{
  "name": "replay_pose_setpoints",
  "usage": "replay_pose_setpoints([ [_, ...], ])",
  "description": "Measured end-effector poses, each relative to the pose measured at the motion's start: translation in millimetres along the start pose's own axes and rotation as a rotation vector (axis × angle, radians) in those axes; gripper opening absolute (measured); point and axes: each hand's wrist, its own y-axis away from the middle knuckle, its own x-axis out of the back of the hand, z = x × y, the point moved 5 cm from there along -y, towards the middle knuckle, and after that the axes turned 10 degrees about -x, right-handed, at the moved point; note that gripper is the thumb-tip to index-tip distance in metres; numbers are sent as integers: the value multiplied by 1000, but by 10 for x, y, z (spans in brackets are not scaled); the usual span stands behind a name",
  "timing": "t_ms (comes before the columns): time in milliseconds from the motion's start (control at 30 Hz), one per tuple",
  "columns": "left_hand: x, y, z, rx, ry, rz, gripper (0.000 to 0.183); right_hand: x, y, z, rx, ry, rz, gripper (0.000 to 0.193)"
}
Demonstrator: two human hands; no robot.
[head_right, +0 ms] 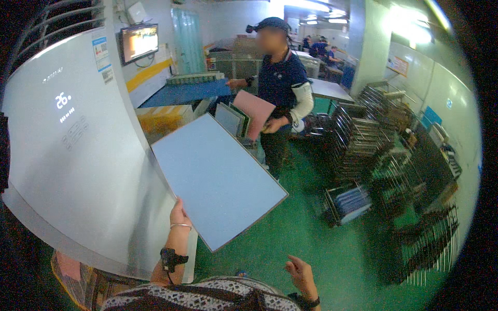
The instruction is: Inspect printed sheets and panels, sort them, and organize them into specialized racks.
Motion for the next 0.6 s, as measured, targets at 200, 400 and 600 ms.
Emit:
replay_pose_setpoints([
  [200,122,47,-225,-11,-54,89,22,-137,-700,-391,-13,-269,-232,40],
  [400,319,427,-250,-74,-66,85,25,-454,-1371,-607,-117,-560,-666,47],
  [600,65,822,-780,-18,-31,252,26,-439,-1761,-442,-331,-685,-787,35],
])
